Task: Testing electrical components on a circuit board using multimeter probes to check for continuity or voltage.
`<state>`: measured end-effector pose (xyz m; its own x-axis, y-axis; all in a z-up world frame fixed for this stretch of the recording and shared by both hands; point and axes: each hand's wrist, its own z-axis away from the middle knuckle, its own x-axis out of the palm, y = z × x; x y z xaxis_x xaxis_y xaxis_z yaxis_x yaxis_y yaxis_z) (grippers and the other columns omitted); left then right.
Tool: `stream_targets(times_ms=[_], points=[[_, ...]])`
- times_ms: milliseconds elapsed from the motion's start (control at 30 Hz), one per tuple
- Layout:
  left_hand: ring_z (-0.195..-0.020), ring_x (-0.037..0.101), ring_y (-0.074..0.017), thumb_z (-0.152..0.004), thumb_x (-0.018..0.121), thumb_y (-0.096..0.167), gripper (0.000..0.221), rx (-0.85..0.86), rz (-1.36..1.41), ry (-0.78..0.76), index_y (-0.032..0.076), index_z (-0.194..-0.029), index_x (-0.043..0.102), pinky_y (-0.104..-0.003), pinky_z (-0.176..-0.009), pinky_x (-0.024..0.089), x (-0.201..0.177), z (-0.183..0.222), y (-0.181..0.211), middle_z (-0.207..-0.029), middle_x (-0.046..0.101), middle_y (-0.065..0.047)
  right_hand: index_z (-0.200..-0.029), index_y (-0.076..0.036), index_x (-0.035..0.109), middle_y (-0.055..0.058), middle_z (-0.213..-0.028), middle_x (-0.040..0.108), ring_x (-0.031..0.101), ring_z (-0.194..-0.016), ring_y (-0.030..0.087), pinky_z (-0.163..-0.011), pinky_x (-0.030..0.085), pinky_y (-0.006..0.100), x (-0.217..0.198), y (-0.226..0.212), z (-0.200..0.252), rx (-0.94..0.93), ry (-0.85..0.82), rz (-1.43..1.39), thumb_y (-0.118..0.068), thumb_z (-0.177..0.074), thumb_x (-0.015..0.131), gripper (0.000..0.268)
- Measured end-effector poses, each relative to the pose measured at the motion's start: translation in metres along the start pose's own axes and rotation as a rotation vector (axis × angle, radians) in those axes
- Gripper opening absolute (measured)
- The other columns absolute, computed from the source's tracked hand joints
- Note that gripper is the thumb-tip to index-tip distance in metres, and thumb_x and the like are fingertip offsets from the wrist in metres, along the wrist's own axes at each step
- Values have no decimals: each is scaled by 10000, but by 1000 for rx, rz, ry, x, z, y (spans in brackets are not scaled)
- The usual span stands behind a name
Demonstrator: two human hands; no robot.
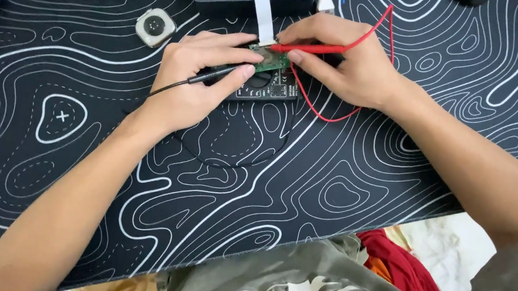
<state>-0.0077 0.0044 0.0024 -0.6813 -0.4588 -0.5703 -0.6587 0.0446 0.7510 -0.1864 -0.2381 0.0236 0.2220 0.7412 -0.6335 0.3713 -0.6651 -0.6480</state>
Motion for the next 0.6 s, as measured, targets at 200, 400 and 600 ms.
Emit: stream_targets(times_ms=[200,400,600], points=[[-1305,770,-310,-1124,812,161,207,46,5,33,174,-1324,863,-507,-1205,526,3,-1,-2,-1474,810,-145,-1405,83,728,225,-1357,790,778,-1233,367,-1085,639,441,-2,-1,-1,9,-3,31,-58,-1241,676,223],[-1309,780,-335,-1127,781,164,181,37,20,16,154,-1291,857,-549,-1217,517,-1,-3,2,-1455,817,-164,-1407,96,726,236,-1354,793,782,-1226,374,-1073,642,443,-2,1,0,-4,0,53,-57,-1243,688,227],[-1333,760,-299,-1119,798,207,194,25,-15,25,207,-1303,861,-534,-1218,453,5,0,-3,-1476,812,-112,-1399,79,724,226,-1358,788,776,-1250,367,-1096,646,437,0,0,-1,23,11,-6,-52,-1222,691,222]])
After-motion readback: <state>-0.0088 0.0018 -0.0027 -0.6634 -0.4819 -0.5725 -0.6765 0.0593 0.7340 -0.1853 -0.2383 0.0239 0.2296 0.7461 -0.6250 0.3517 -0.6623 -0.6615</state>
